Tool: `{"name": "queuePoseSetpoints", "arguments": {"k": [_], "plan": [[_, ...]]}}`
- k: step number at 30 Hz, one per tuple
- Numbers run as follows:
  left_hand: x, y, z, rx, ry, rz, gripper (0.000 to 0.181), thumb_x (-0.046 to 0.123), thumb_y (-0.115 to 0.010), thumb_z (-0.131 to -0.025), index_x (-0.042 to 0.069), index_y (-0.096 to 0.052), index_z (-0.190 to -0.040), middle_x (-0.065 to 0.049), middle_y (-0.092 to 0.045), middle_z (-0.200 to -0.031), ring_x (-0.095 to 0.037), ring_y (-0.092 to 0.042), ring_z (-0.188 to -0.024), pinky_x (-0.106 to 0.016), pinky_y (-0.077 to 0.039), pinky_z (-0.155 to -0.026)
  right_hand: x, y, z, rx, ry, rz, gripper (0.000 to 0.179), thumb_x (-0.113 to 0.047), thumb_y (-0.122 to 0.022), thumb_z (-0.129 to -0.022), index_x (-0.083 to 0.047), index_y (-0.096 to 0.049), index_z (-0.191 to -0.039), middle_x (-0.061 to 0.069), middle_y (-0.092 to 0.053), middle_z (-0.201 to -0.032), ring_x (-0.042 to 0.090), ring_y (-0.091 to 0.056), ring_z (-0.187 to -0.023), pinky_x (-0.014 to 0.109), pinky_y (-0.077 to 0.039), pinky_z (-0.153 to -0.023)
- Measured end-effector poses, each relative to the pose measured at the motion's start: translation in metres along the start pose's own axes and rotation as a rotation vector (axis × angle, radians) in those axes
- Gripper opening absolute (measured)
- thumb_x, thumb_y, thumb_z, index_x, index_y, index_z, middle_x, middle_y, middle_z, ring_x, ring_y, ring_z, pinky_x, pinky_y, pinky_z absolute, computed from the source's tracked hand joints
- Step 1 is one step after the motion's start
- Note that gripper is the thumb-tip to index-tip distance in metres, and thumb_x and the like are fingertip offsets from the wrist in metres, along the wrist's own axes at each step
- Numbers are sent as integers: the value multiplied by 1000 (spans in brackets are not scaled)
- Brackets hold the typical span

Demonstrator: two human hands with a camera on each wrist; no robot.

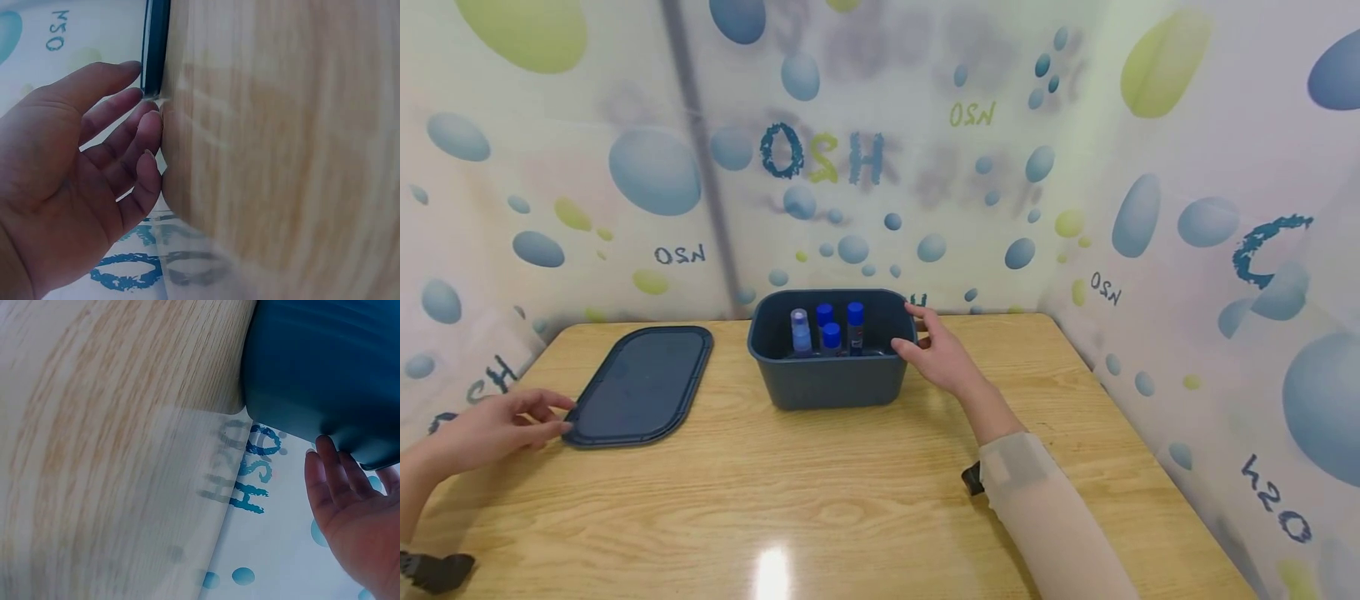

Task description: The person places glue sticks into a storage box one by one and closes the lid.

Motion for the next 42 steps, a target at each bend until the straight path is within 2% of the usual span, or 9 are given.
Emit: {"name": "queuePoseSetpoints", "arguments": {"k": [7, 13, 25, 31, 42], "plan": [[2, 0, -5, -12, -18, -25, 47, 26, -67, -111, -8, -60, -144, -7, -74, -106, -9, -66, -82, -28, -57, -70, 0, 0, 1, 2, 9, -1, 75, -41, -62, -111, -25, -26, -175, 22, -40, -171, 44, -55, -140, 58, -53, -109], [-2, -2, -9, -21, -5, -26, 42, 20, -63, -112, -6, -60, -145, -6, -72, -102, -12, -63, -80, -28, -52, -67, 0, 0, 1, 0, 9, -4, 75, -42, -62, -112, -26, -26, -175, 22, -40, -171, 45, -55, -141, 60, -52, -111], [-2, -5, -12, 13, 29, -15, 37, 16, -61, -110, -3, -59, -142, -4, -68, -92, -15, -56, -72, -30, -45, -61, 0, 0, 1, 2, 16, -13, 75, -42, -61, -112, -25, -26, -175, 22, -40, -171, 45, -56, -140, 59, -53, -110], [-2, -3, -13, 41, 14, -27, 36, 15, -64, -109, -4, -61, -139, -4, -69, -91, -15, -56, -70, -30, -44, -60, 1, -2, 1, 8, 14, -25, 74, -40, -62, -112, -27, -27, -175, 21, -41, -169, 42, -60, -135, 56, -56, -108], [-6, 7, -14, 105, 56, -80, 39, 19, -72, -103, -6, -68, -132, -17, -76, -100, -22, -66, -83, -36, -49, -69, 0, -3, 2, 11, 14, -53, 73, -40, -61, -112, -29, -27, -175, 19, -40, -170, 41, -61, -132, 56, -56, -107]]}}
Point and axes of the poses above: each hand's wrist, its own z-axis away from the middle knuckle, its own y-axis out of the back of the hand, x = y × z, the point moved 9 cm from there along -z, towards the middle knuckle
